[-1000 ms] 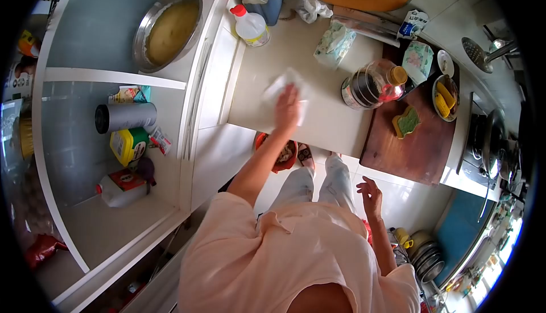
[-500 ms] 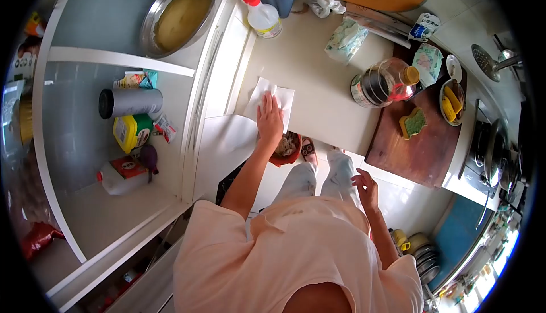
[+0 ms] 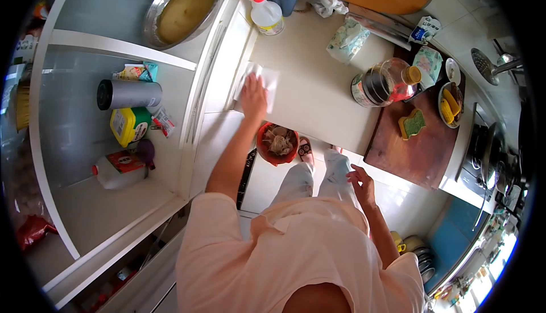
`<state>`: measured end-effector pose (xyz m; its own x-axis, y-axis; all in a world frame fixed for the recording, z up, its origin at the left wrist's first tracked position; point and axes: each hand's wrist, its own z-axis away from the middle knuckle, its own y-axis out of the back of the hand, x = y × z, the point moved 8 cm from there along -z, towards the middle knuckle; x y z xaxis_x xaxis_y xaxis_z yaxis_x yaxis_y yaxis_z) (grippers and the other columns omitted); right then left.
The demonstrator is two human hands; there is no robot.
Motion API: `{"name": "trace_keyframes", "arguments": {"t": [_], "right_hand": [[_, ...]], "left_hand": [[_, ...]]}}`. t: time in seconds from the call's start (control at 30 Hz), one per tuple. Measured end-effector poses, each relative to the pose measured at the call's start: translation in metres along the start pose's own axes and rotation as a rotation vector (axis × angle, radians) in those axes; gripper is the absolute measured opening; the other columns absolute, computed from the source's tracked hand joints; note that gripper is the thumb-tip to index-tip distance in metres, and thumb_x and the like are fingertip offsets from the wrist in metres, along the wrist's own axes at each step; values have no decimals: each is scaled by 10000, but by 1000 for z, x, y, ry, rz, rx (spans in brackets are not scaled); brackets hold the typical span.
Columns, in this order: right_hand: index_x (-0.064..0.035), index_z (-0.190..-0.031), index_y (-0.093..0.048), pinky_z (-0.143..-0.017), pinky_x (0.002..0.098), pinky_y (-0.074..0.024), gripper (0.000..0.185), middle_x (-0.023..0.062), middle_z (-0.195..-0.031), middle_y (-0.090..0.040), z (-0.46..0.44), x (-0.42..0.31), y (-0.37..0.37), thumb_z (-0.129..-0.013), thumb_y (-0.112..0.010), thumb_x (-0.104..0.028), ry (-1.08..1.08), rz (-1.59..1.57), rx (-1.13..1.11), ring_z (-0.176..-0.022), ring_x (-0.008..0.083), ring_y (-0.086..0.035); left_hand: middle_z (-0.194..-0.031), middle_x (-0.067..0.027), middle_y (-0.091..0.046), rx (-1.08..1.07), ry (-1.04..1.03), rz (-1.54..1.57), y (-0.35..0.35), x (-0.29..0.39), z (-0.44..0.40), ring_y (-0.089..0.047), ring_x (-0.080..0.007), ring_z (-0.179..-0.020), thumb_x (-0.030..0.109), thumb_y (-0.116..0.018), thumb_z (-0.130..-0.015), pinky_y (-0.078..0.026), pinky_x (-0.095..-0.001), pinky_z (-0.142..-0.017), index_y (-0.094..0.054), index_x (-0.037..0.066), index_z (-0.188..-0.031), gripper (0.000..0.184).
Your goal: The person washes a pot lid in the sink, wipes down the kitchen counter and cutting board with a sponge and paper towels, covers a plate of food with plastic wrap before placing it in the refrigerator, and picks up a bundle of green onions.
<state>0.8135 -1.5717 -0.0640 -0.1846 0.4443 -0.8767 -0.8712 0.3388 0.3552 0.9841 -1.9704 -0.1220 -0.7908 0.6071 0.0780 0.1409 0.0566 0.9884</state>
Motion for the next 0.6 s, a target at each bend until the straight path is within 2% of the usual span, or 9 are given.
{"name": "trace_keyframes", "arguments": {"t": [0.1, 0.2, 0.27, 0.4, 0.43, 0.5, 0.57, 0.6], "right_hand": [[-16, -1179, -508, -663, 282, -526, 342, 99, -817, -663, 7, 2, 8, -840, -533, 18, -50, -9, 13, -723, 190, -659], [-16, -1170, -515, -654, 277, -526, 340, 100, -811, -662, 18, 16, 10, -833, -537, 26, -57, 36, 25, -712, 184, -657], [-16, -1165, -515, -650, 277, -526, 338, 104, -809, -663, 24, 21, 4, -831, -538, 26, -71, 12, -3, -704, 183, -657], [-14, -1166, -507, -636, 283, -527, 350, 111, -808, -664, 22, 11, -1, -821, -537, 33, -37, 12, -41, -700, 185, -655], [-14, -1167, -505, -633, 284, -527, 352, 111, -808, -664, 22, 8, -1, -819, -536, 35, -34, 12, -40, -701, 186, -655], [-15, -1167, -505, -631, 281, -528, 371, 112, -811, -664, 19, 5, 4, -805, -533, 56, -30, 11, -15, -701, 185, -656], [-15, -1171, -504, -631, 279, -527, 382, 113, -813, -665, 19, 6, 9, -799, -530, 65, -36, 22, 8, -701, 185, -656], [-16, -1172, -505, -632, 278, -527, 386, 112, -815, -666, 19, 9, 11, -796, -529, 67, -44, 14, 20, -701, 183, -656]], "left_hand": [[-1433, -180, -323, 69, -3, 199, 1, -7, -26, -290, -315, -1338, 186, -460, -914, -254, -425, -1084, -407, -4, -1329, 459], [-1421, -204, -333, 168, -108, 190, -9, 40, -12, -299, -343, -1330, 161, -461, -906, -255, -439, -1082, -427, -23, -1306, 442], [-1389, -222, -374, 126, -135, 295, 10, 83, 24, -329, -371, -1308, 139, -480, -884, -277, -428, -1071, -444, -52, -1279, 440], [-1353, -196, -424, 25, -307, 403, 24, 100, 95, -400, -354, -1262, 50, -504, -831, -351, -414, -1026, -515, -52, -1186, 370], [-1344, -169, -446, 4, -301, 448, 23, 93, 109, -408, -320, -1264, 33, -499, -837, -357, -395, -1030, -532, -23, -1185, 354], [-1332, -157, -462, -83, -248, 705, 16, 62, 122, -403, -306, -1270, 11, -478, -855, -363, -385, -1034, -547, 3, -1182, 334], [-1324, -169, -467, 11, 80, 866, 14, 14, 102, -396, -319, -1271, 1, -447, -880, -363, -386, -1038, -524, 13, -1213, 341], [-1349, -175, -436, 97, 8, 688, 30, 1, 81, -390, -326, -1272, -23, -435, -885, -356, -371, -1038, -502, 17, -1239, 363]]}}
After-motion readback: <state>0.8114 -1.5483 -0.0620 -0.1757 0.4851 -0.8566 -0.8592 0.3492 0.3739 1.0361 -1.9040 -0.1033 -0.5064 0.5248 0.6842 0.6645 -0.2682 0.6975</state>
